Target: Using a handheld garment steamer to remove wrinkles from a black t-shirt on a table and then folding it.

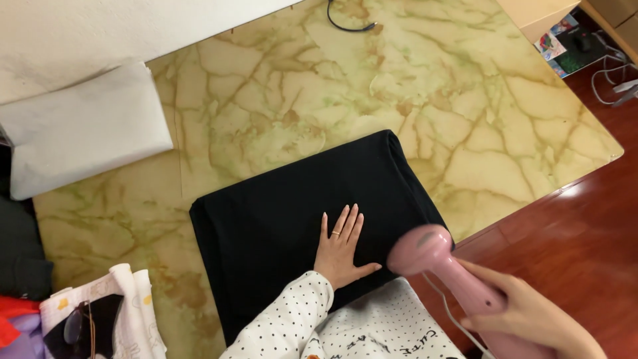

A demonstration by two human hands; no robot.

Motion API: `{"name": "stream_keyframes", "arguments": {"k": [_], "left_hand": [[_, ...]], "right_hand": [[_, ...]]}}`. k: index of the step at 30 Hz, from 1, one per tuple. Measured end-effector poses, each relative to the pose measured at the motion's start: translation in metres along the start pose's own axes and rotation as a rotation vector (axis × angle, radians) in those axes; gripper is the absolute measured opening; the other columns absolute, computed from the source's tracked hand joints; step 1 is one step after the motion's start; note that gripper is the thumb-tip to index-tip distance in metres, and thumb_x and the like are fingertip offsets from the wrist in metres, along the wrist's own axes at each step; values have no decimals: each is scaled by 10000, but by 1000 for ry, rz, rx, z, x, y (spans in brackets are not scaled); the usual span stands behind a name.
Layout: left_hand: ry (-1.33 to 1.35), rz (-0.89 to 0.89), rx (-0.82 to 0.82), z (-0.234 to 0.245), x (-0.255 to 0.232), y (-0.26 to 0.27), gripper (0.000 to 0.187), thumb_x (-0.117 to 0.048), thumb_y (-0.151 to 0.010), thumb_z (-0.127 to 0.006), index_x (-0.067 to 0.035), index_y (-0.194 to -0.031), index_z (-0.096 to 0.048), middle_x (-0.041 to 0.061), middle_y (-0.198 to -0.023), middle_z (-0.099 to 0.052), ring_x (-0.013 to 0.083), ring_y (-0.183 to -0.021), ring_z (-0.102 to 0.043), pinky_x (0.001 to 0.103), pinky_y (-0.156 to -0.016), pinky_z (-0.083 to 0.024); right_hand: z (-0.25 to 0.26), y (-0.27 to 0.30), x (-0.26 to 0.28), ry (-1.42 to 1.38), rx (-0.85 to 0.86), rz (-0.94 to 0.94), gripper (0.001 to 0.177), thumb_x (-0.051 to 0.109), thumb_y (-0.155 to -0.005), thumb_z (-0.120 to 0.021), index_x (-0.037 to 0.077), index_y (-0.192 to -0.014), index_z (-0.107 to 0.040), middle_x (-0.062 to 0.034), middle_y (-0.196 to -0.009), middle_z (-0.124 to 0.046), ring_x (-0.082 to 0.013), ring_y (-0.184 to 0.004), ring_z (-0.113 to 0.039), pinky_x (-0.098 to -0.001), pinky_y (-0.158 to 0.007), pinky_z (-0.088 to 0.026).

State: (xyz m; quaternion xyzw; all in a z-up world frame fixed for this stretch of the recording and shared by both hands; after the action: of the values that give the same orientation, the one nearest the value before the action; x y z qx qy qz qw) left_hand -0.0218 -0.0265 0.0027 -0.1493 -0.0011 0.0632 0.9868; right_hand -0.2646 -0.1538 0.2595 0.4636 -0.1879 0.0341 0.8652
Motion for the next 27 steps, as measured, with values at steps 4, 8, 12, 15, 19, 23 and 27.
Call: {"name": "stream_keyframes", "arguments": {"k": [4, 8, 12, 15, 19, 23, 27], "left_hand": [[50, -12, 39, -2, 2, -2, 1473, -1131, -721, -464, -75, -1696, -141, 125, -1832, 0, 260, -1702, 46, 639, -1327, 77], [10, -35, 24, -5, 2, 0, 1650, -1236, -600, -438, -65, -1703, -68, 136, -1823, 36, 285, -1701, 92, 647, -1321, 104], [-4, -26, 8, -7, 0, -1, 1660, -1232, -561, -404, -58, -1695, -101, 136, -1834, 13, 289, -1721, 73, 662, -1319, 13], [19, -24, 38, 0, 0, 0, 1633, -1199, -590, -407, -57, -1705, -62, 138, -1827, 43, 293, -1705, 95, 653, -1320, 69], [-4, -19, 9, 4, 2, -3, 1671, -1223, -557, -401, -57, -1703, -54, 135, -1830, 47, 283, -1713, 95, 649, -1323, 51], [409, 0, 411, 25, 19, -13, 1482, -958, -681, -636, -49, -1712, -82, 135, -1818, -7, 281, -1674, 39, 694, -1263, 77], [409, 17, 549, 40, 37, -7, 1483, -973, -686, -579, -55, -1712, -27, 108, -1820, 46, 250, -1666, 100, 626, -1278, 130]], "right_hand": [[-11, -15, 35, -73, 11, 15, 984, 48, -665, -916, 358, -1570, -685, -14, -1207, -929, -136, -1121, -805, -303, -1039, -576], [-16, -18, 38, 8, 0, 44, 1015, 160, -655, -953, 383, -1588, -623, 15, -1266, -878, -128, -1144, -783, -290, -1042, -564], [-4, -10, 1, 28, 11, 0, 1012, 109, -622, -951, 395, -1554, -677, 87, -1332, -921, -85, -1202, -829, -289, -1086, -587], [5, 2, -17, 15, 34, -21, 1016, 91, -638, -1027, 399, -1548, -695, 122, -1376, -947, -61, -1248, -859, -263, -1142, -579], [1, -7, -1, 12, 27, 11, 1073, 118, -613, -1060, 396, -1568, -659, 117, -1420, -903, -62, -1263, -830, -270, -1156, -579], [-13, -24, 44, 41, 38, 63, 1032, 187, -642, -944, 401, -1595, -611, 31, -1296, -889, -140, -1127, -809, -302, -1018, -590], [-20, -33, 48, 91, 51, 82, 1070, 256, -627, -959, 443, -1606, -571, 57, -1305, -850, -97, -1196, -761, -268, -1070, -534]]}}
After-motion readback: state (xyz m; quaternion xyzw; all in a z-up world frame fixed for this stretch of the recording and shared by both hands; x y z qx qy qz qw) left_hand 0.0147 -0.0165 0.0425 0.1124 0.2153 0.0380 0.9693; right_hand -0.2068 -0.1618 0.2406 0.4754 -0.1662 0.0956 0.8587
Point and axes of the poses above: each hand's wrist, its own y-axis away from the middle knuckle, its own z-axis out of the back of the hand, x = y × z, the point moved 1 cm from there along -y, towards the middle knuckle
